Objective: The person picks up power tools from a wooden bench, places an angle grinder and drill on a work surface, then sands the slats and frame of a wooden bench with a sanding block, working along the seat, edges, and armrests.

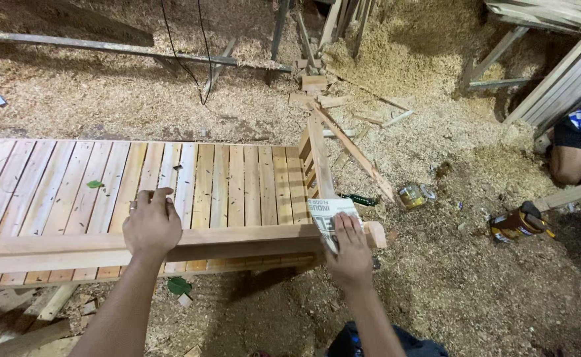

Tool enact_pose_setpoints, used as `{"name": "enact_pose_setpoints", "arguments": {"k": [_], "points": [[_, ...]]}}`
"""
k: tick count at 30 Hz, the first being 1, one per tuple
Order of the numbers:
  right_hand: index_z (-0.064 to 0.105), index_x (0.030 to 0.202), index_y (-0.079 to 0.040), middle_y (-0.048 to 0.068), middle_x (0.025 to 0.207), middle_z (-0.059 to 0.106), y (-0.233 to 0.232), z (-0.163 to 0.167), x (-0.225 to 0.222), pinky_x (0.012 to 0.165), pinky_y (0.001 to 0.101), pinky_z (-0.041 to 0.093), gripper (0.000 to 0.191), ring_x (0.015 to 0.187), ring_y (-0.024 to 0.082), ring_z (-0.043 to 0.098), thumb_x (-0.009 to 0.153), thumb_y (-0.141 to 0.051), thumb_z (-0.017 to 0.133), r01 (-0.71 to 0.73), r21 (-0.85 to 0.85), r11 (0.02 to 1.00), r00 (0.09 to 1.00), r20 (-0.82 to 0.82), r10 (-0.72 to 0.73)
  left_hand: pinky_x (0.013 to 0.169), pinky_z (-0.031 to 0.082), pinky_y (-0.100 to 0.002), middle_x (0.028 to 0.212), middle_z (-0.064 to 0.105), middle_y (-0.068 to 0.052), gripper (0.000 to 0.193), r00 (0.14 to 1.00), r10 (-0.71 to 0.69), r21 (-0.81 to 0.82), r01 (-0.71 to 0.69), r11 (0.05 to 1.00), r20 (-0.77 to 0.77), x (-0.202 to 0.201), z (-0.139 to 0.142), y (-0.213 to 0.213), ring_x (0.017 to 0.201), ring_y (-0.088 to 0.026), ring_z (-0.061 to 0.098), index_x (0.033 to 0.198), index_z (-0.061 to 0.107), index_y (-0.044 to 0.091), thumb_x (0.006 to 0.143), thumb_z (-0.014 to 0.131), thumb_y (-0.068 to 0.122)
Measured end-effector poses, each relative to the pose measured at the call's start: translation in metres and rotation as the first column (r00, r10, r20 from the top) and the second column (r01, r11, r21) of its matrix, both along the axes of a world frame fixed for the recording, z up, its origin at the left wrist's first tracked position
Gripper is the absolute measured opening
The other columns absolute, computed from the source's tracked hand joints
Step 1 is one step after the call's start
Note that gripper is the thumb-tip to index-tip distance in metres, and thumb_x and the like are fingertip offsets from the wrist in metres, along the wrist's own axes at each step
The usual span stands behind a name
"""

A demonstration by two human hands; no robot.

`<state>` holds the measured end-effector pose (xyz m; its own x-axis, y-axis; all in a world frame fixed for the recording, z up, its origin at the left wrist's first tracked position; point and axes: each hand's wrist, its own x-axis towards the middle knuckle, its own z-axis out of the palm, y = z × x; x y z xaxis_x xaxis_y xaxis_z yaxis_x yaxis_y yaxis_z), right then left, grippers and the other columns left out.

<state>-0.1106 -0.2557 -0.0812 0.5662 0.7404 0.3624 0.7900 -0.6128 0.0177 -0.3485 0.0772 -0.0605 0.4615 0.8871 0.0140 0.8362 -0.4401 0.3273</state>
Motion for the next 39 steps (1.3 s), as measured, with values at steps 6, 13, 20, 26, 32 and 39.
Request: {"name": "enact_pose_setpoints", "arguments": {"k": [6,13,20,26,32,39], "points": [[0.063,0.133,-0.010,0.015,0.121,0.068,0.021,0.031,0.016,0.080,0.0359,0.063,0.044,0.095,0.027,0.073,0.108,-0.040,0.042,0.252,-0.318,0.914,0.760,-0.520,-0.391,0.097,0.052,-0.050,0.131,0.060,-0.012,0.037,0.998,-0.019,-0.002,0.019,1.000,0.054,-0.005,-0.001,0.001,0.118,-0.032,0.063,0.133,0.065,0.024,0.101,0.048,0.029],[0.072,0.114,-0.003,0.015,0.086,0.068,0.020,0.023,0.021,0.048,0.0344,0.057,0.048,0.052,0.020,0.066,0.106,-0.041,0.043,0.266,-0.098,0.959,0.812,-0.513,-0.278,0.096,0.052,-0.050,0.128,0.062,-0.010,0.034,1.000,0.012,0.018,-0.013,1.000,0.021,-0.002,0.002,-0.002,0.120,-0.033,0.061,0.126,0.069,0.027,0.098,0.050,0.031],[0.066,0.128,-0.002,0.019,0.116,0.072,0.017,0.015,0.017,0.082,0.0423,0.061,0.049,0.095,0.030,0.071,0.108,-0.040,0.043,0.219,-0.121,0.968,0.905,-0.345,-0.248,0.095,0.053,-0.049,0.131,0.060,-0.011,0.037,1.000,0.021,-0.040,-0.022,0.999,-0.021,0.000,0.005,-0.001,0.118,-0.032,0.062,0.131,0.065,0.025,0.099,0.048,0.034],[0.066,0.131,-0.015,0.009,0.136,0.068,0.012,-0.010,0.008,0.115,0.0525,0.039,0.039,0.128,0.028,0.062,0.103,-0.036,0.047,0.090,0.077,0.993,0.988,-0.136,-0.078,0.100,0.052,-0.048,0.136,0.058,-0.009,0.038,0.997,0.038,-0.059,-0.041,0.997,-0.061,0.004,0.009,0.002,0.123,-0.030,0.061,0.132,0.066,0.028,0.100,0.047,0.037],[0.061,0.136,-0.006,0.015,0.119,0.069,0.062,0.009,-0.019,0.097,0.0436,0.054,0.038,0.103,0.027,0.067,0.106,-0.022,0.044,0.104,-0.218,0.970,0.948,-0.274,-0.164,0.098,0.052,-0.049,0.136,0.058,-0.009,0.038,0.998,0.031,-0.059,-0.034,0.998,-0.058,0.000,0.003,0.001,0.122,-0.032,0.060,0.132,0.066,0.028,0.100,0.048,0.037],[0.060,0.138,-0.021,0.004,0.124,0.071,-0.027,0.089,-0.055,0.073,0.0365,0.068,0.040,0.096,0.016,0.074,0.103,-0.021,0.040,0.395,-0.068,0.916,0.522,-0.804,-0.285,0.099,0.050,-0.046,0.130,0.062,-0.007,0.036,0.978,-0.098,0.141,0.126,0.982,-0.187,0.028,0.005,-0.025,0.112,-0.023,0.064,0.123,0.072,0.023,0.101,0.050,0.042]]}}
